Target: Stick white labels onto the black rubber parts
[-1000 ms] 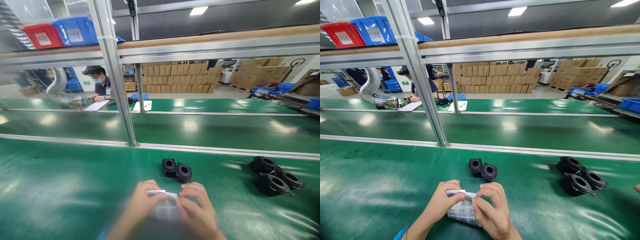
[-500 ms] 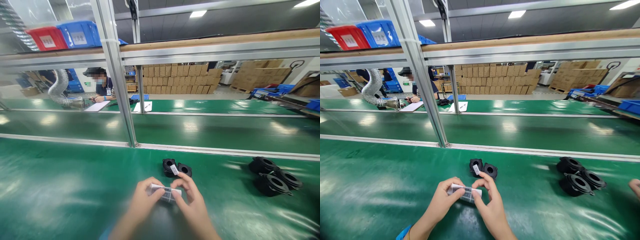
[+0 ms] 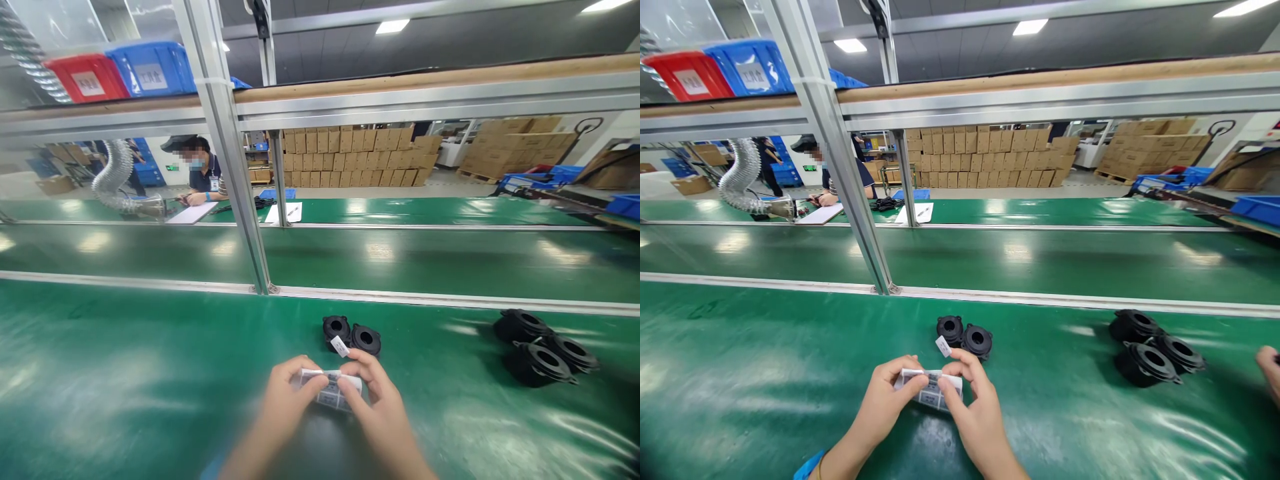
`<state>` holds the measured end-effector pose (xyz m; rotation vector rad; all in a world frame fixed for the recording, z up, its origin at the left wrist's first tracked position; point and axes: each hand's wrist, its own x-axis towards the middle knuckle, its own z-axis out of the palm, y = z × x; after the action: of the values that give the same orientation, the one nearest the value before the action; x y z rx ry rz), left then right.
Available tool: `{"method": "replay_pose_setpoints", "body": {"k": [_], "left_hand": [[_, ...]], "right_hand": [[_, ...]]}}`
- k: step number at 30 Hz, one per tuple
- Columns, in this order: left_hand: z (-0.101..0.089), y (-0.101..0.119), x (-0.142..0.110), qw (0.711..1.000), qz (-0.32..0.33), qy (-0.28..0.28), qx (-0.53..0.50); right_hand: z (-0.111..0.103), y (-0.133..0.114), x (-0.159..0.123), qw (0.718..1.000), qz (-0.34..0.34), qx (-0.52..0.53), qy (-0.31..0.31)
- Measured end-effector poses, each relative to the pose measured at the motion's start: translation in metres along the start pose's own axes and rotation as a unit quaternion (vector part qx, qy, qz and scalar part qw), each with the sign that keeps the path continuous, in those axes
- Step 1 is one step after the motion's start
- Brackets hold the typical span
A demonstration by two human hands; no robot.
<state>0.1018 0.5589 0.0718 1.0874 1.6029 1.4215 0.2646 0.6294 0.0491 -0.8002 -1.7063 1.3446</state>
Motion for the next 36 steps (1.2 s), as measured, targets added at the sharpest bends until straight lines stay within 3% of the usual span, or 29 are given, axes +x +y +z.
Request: {"method": "replay_pose_setpoints", "body": {"k": [5,12,20,22,24,27,30,33,36], "left_hand": [[0.001,-0.002,0.000,1.000,0.009,0.005,-0.003],[0.001,0.000,0.000,0.999,0.032,0.007,0.024],[0.000,0.001,0.000,0.998,0.026,-0.007,0.051],[0.000,0.002,0.001,0.999,0.013,-0.010,0.049],[0.001,0.003,0.001,0.999,-0.014,-0.015,0.035],[0.004,0.003,0.001,0.999,-0.042,-0.023,0.014],[0.005,0.000,0.001,0.999,-0.025,-0.015,0.023],[-0.005,-0.004,0.006,0.997,0.015,0.014,0.075],[-0.031,-0.010,0.021,0.979,0.055,0.118,0.160]], "right_hand": [[-0.001,-0.004,0.000,1.000,0.014,-0.006,0.004],[-0.006,-0.004,0.003,1.000,-0.016,0.001,-0.005],[-0.008,-0.011,0.005,0.995,-0.062,-0.077,0.007],[-0.008,-0.010,0.005,0.987,-0.107,-0.117,0.019],[-0.008,-0.007,0.005,0.960,-0.214,-0.179,0.036],[-0.011,-0.002,0.000,0.875,-0.397,-0.271,0.062],[-0.016,0.000,-0.006,0.827,-0.476,-0.294,0.058],[-0.022,0.002,0.001,0.846,-0.461,-0.244,0.106],[-0.031,0.008,0.023,0.897,-0.329,-0.239,0.169]]}}
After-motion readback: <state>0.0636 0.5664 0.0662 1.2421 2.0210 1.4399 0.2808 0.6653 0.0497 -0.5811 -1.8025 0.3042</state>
